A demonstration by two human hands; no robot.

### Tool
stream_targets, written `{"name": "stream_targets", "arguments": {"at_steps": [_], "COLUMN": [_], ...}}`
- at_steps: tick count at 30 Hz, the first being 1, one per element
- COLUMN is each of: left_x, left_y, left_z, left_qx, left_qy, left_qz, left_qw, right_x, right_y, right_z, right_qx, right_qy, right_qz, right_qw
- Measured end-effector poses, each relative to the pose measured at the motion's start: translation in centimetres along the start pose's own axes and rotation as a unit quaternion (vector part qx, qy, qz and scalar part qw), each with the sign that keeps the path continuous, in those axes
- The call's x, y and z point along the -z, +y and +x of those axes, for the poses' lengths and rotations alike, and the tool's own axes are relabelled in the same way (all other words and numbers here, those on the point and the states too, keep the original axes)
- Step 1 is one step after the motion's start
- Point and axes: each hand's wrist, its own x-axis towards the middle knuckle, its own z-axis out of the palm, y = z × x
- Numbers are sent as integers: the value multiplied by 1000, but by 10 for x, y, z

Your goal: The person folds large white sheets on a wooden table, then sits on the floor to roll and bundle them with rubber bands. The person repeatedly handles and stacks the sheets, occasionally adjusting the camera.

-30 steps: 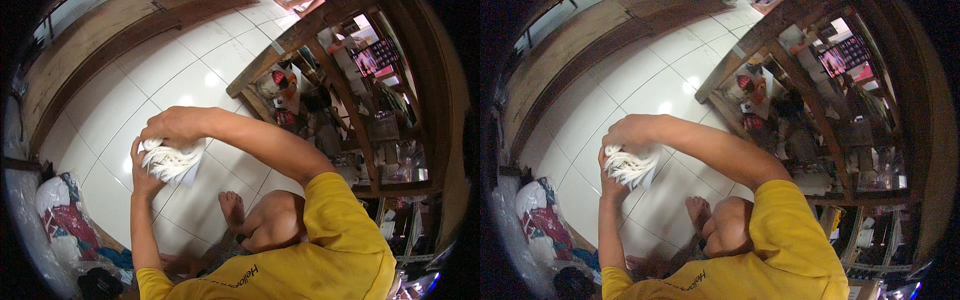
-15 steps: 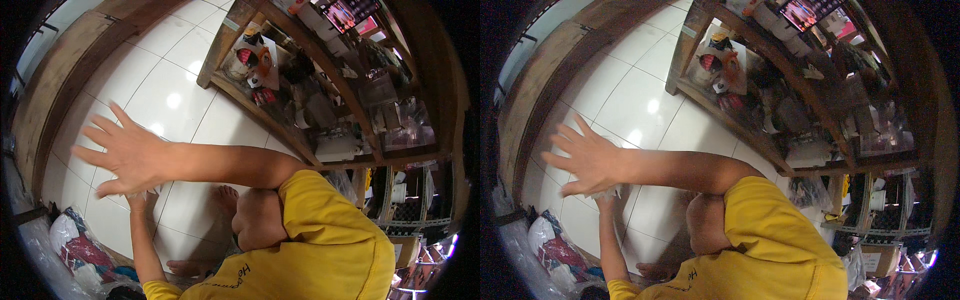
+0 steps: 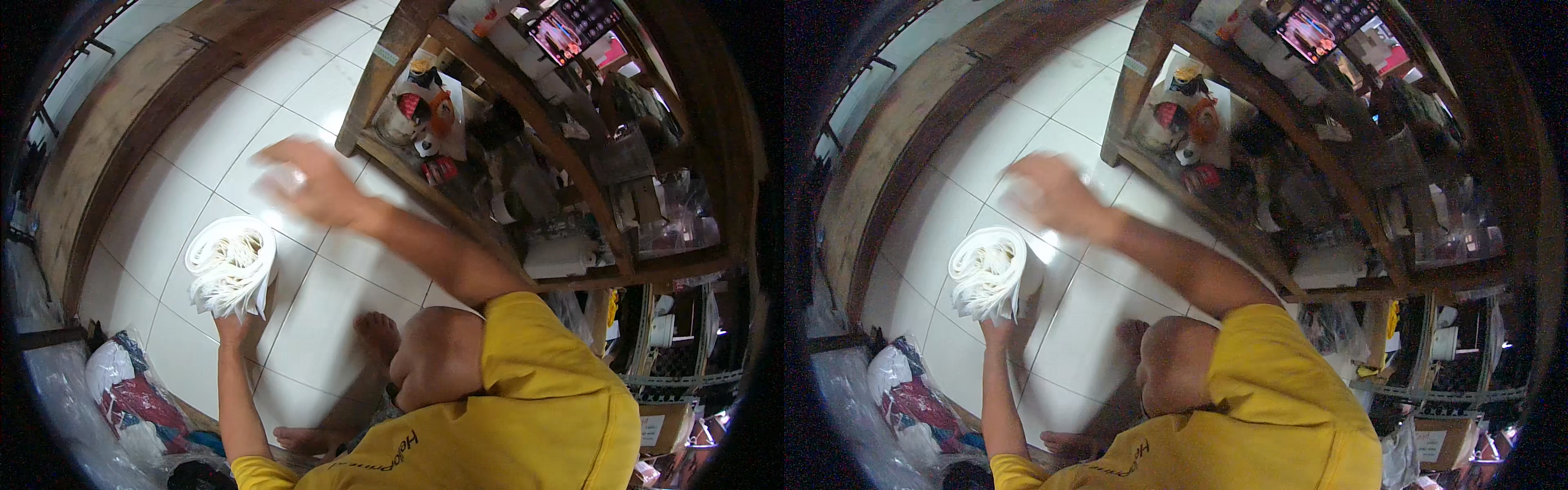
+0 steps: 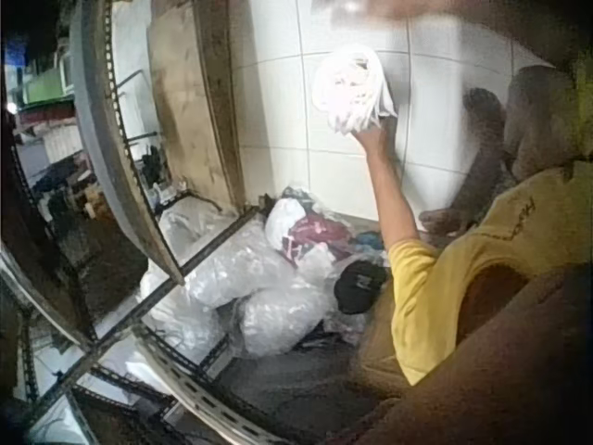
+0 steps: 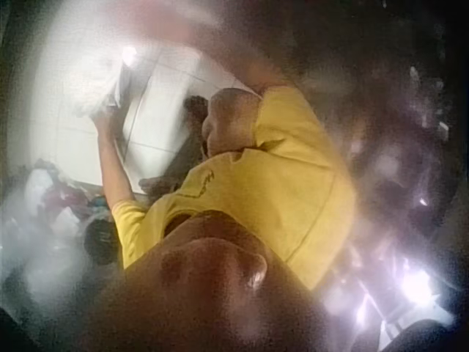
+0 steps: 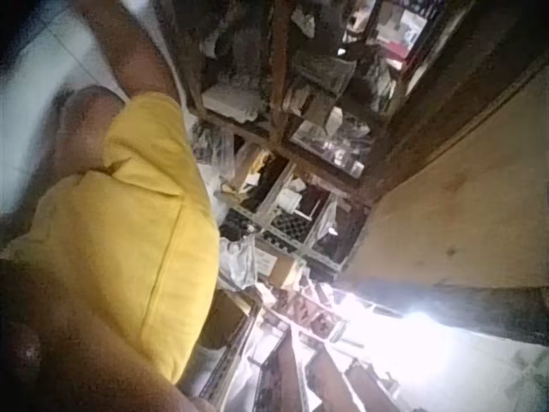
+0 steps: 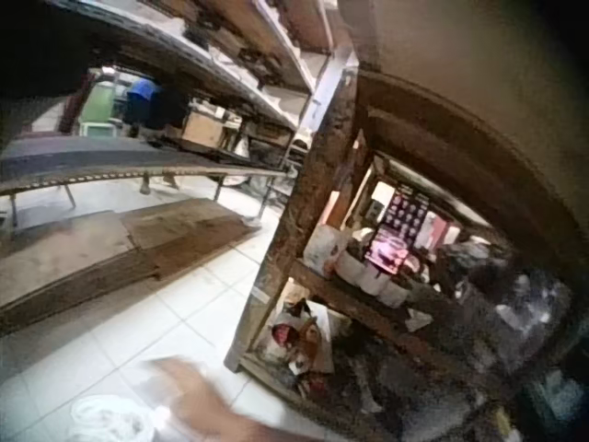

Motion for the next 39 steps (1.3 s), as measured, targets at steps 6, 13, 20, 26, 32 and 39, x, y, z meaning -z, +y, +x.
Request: {"name": "stream_targets", "arguments": {"at_steps": [6, 13, 20, 26, 32, 39], "left_x": [-17, -29, -15, -9, -24, -6], "left_y": [-39, -78, -47, -29, -64, -27], "left_z": [-22, -38, -37, -17, -28, -16], "left_qx": [4, 91, 101, 85, 88, 33], "left_qy": [-18, -66, -74, -94, -70, -54], "left_qz": [63, -147, -178, -190, -13, 33], "left_qw": [998, 983, 976, 973, 994, 997], "right_x": [210, 250, 239, 305, 283, 101], "right_y": [177, 260, 198, 218, 94, 82], "right_z": [-39, -22, -2, -65, -95, -229], "right_qx": [-173, -232, -168, -245, -186, -508], "right_qy": [52, -122, -329, -216, -152, -103], "right_qz": [-408, -287, -540, -442, -449, 327], "right_qw": [895, 921, 756, 835, 861, 790]}}
